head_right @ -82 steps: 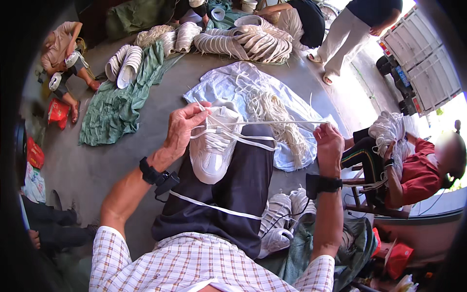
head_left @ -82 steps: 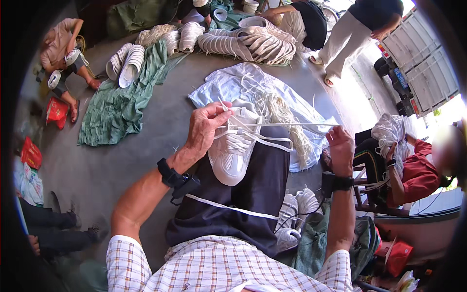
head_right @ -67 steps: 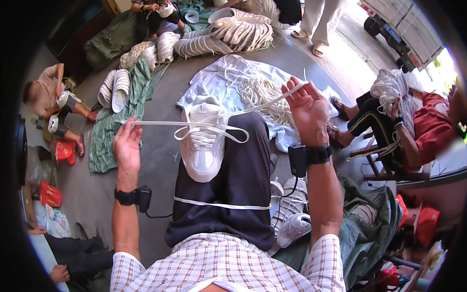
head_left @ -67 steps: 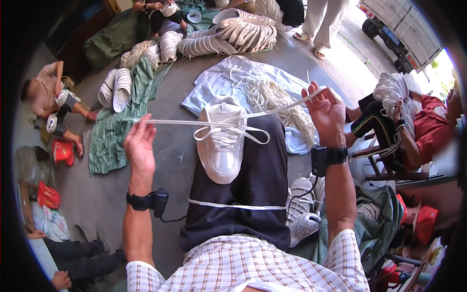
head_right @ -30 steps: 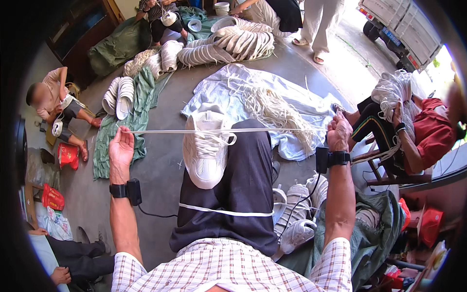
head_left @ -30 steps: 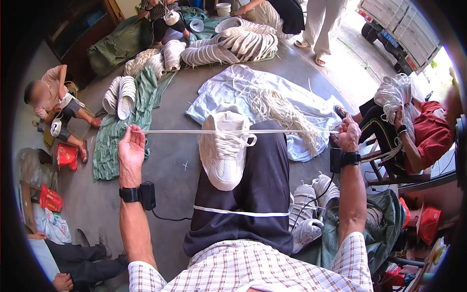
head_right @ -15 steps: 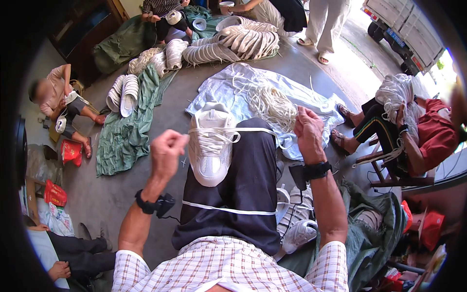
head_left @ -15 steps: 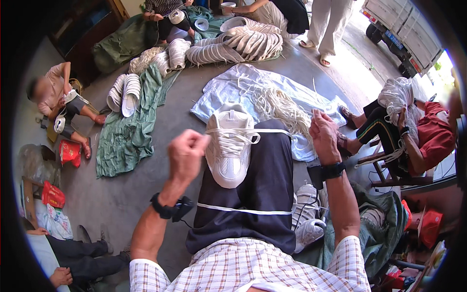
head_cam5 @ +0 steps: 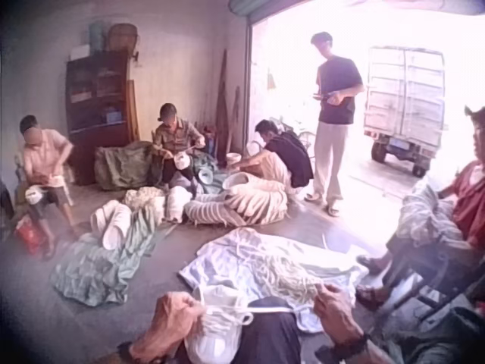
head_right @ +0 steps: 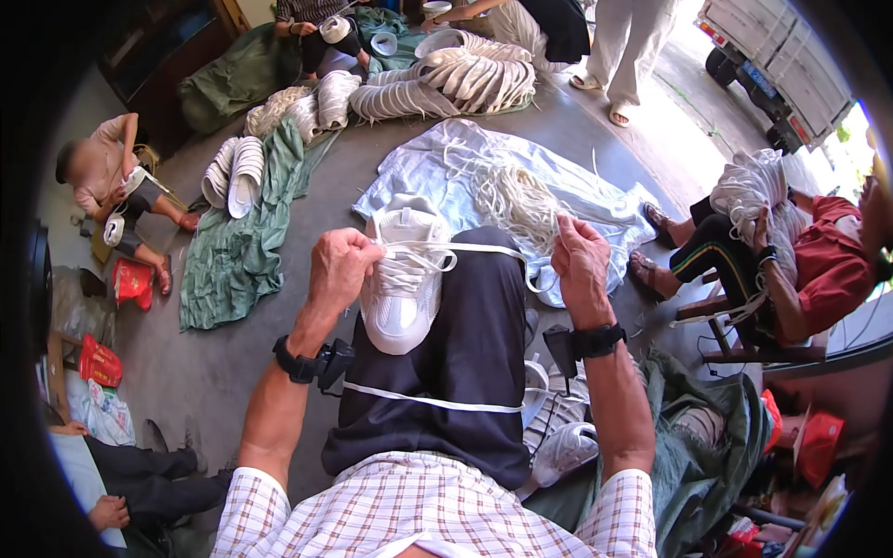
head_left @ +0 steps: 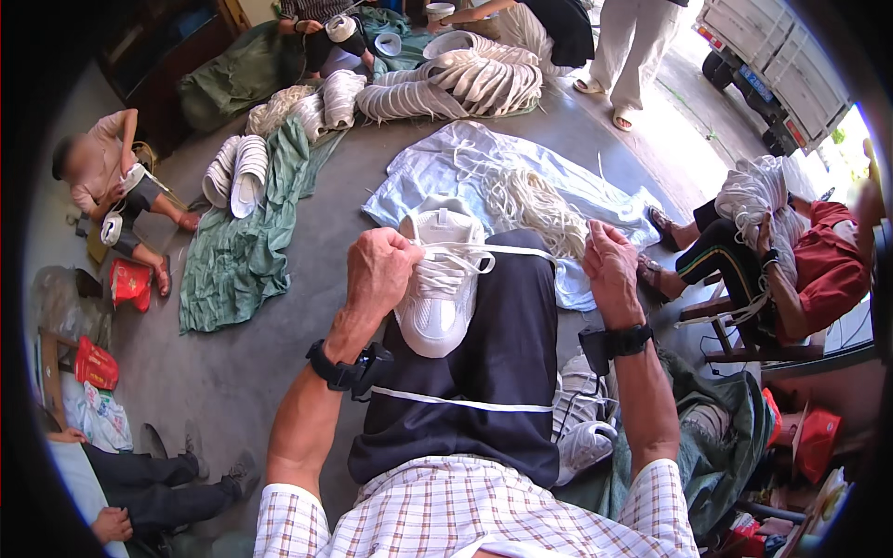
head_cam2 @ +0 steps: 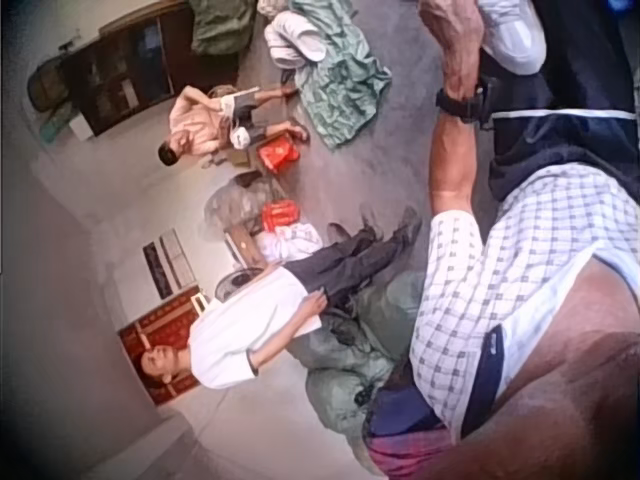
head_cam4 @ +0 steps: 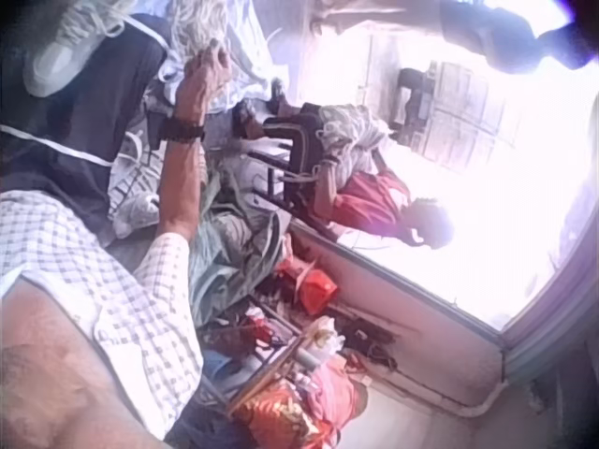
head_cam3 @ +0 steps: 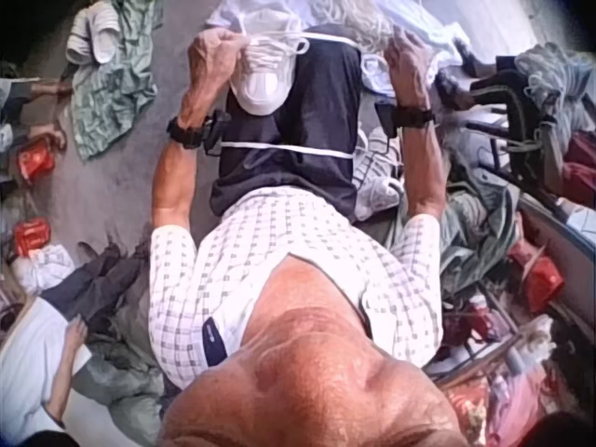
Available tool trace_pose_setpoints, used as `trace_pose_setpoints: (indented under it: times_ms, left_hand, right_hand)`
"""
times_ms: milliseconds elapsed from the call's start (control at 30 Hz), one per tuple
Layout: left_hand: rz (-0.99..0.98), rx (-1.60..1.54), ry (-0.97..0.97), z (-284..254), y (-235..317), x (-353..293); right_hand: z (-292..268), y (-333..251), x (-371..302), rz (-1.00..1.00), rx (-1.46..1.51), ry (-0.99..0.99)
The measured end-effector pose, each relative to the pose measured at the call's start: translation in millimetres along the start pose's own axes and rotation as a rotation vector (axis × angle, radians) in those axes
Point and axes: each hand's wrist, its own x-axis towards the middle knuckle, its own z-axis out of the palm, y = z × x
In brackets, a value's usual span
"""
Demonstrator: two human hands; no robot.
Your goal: The recorder is lacing white sneakers while sitting in a workspace with several other workers doing similar assembly tasks.
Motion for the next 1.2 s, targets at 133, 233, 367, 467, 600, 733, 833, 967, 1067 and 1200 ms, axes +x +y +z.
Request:
trace_pose_setpoints:
  times_ms: [133, 233, 367, 467, 600, 733, 833, 967, 1067, 1200]
  left_hand:
    - [-0.068, -0.298, -0.033, 4.4, -9.9, -12.0]
    - [-0.140, -0.603, -0.033, 11.6, -22.5, -21.6]
    - [-0.109, -0.784, -0.003, 18.1, -23.9, -26.8]
    - [-0.075, -0.643, 0.009, 17.3, -18.8, -27.9]
    - [-0.124, -0.530, 0.023, 11.4, -16.5, -24.2]
    - [-0.202, -0.383, 0.064, 8.9, -5.1, -20.6]
    - [-0.162, -0.226, 0.100, 6.2, 7.2, -16.2]
    - [-0.026, -0.068, 0.140, 7.5, -4.8, -10.8]
    - [-0.030, -0.077, 0.086, 2.9, 1.3, -12.4]
    - [-0.160, -0.363, -0.037, 3.9, -5.8, -11.4]
  right_hand:
    - [-5.8, -2.5, 0.7, 0.004, 0.003, 0.033]
    - [-7.4, -3.8, 1.3, 0.019, 0.006, 0.037]
    - [-6.5, -2.5, 1.6, 0.021, -0.025, 0.023]
    - [-7.0, -0.4, 0.9, 0.022, -0.016, 0.005]
    - [-4.3, 1.1, 0.2, 0.025, -0.022, 0.009]
    - [-3.2, -0.5, -2.7, 0.038, -0.039, 0.030]
    - [-6.5, -0.3, -2.0, 0.052, -0.051, -0.003]
    - [-2.3, 0.3, -2.2, 0.039, -0.034, 0.002]
    - [-7.3, 1.6, -3.7, 0.039, -0.010, 0.024]
    - [-8.8, 6.1, -3.4, 0.052, -0.001, 0.010]
